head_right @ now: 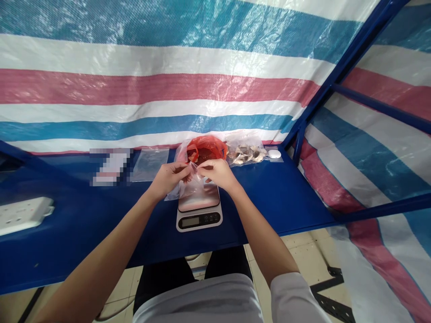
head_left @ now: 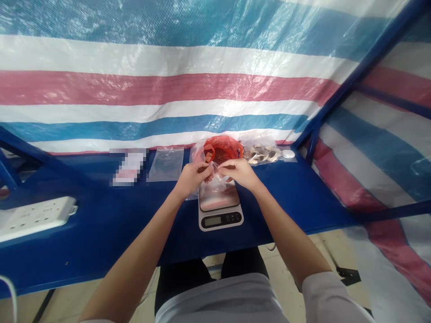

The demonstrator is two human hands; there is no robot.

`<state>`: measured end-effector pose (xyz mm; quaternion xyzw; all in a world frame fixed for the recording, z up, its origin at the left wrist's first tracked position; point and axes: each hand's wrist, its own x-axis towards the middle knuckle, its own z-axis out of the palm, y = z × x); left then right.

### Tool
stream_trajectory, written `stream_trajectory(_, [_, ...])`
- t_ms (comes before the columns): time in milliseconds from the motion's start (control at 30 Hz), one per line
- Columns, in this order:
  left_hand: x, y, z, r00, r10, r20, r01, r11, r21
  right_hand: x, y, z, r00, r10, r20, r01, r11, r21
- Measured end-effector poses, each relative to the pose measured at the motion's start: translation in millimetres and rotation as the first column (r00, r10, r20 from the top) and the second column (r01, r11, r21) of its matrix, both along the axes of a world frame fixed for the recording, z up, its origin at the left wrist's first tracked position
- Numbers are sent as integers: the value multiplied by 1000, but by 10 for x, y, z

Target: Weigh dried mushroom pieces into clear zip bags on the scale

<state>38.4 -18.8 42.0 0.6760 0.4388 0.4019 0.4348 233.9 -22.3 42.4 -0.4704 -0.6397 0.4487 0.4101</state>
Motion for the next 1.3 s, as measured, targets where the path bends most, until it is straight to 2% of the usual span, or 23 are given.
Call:
stream_trajectory(100, [-62,1,9,994,44,-101,-37,997,71,31,24,-25,991,-71,109,62,994,91])
stream_trajectory(200, [-143,30,-4,966,119,-231,-66,972,225,48,35,-17,959,-134,250,87,978,189])
stream_trajectory(367, [-235,68,-20,909,124,-399,33,931,364,17,13,61,910,-188,369,86,957,276])
stream_trajectory(500, [-185,-8,-24,948,163,-274,-30,901,432,-28,19,102,915,-188,356,88,956,278])
stream_trajectory(600, [-111,-102,-52,968,170,-187,-75,899,431,-66,43,125,914,-196,357,82,948,308])
stream_trajectory(767, [-44,-156,-162,958,131,-256,-5,897,442,-114,79,226,906,-190,378,64,945,320])
stream_trajectory(933, [-18,-108,-252,943,125,-309,30,892,450,-141,96,299,940,-169,296,83,956,282])
stream_trajectory(1067, [16,-98,-266,930,153,-334,4,905,426,-187,116,283,976,-92,197,50,977,206])
stream_trajectory(1300, [-6,-82,-254,932,248,-263,-102,878,468,-201,209,318,974,-72,216,20,972,236])
